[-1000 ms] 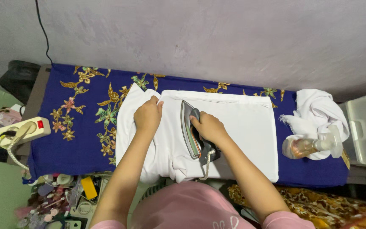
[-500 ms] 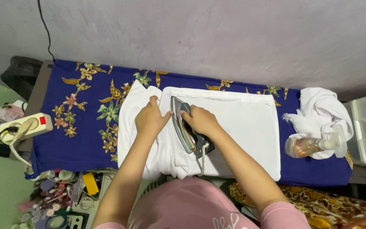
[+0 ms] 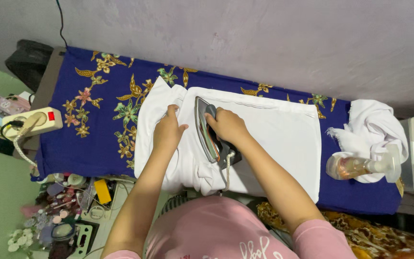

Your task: The person irons a white garment on a blue floral ironing board. They smooth the fabric, spray it with water from a clear bottle, and use a steam iron to press the garment flat.

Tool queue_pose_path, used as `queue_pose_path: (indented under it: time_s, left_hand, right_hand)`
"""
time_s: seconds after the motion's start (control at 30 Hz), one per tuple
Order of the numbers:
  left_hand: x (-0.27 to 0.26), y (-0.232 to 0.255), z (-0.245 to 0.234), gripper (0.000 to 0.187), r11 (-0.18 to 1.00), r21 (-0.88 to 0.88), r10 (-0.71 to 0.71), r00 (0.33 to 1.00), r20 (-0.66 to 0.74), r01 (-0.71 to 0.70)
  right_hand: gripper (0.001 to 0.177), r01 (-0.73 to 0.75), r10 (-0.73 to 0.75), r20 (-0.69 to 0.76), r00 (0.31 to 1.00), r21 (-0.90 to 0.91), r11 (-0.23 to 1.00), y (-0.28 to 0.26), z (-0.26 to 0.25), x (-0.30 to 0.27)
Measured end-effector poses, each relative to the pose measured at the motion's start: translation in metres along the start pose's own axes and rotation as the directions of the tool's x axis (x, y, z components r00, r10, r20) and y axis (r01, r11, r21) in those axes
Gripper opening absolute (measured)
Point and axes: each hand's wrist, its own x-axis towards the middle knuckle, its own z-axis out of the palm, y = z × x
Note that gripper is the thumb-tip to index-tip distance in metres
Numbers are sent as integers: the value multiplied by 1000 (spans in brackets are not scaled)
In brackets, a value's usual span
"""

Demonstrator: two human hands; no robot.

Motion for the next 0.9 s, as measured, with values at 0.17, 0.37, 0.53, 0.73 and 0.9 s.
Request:
queue_pose_path:
  time_s: [0.17, 0.37, 0.53, 0.73, 0.9]
  left_hand:
    - [-2, 4, -3, 61, 999, 5, 33, 999, -37, -33]
    - [-2, 19, -11, 58, 990, 140, -26, 998, 52, 19]
    - [3, 28, 6, 53, 866, 482, 151, 989, -3, -131]
    - [29, 75, 65, 68, 754, 349, 599, 801, -17, -557]
    - [49, 97, 89, 73, 720, 288, 645, 762, 57, -631]
  right_hand:
    - [51, 9, -8, 14, 1000, -57, 998, 4, -3, -15]
    - [47, -63, 72, 58, 996, -140, 988, 44, -29, -57]
    - [58, -158, 184, 80, 980, -260, 953, 95, -68, -81]
    - [61, -308, 286, -115, 951, -299, 903, 150, -108, -101]
    - [62, -324, 254, -289, 923, -226, 919, 183, -134, -99]
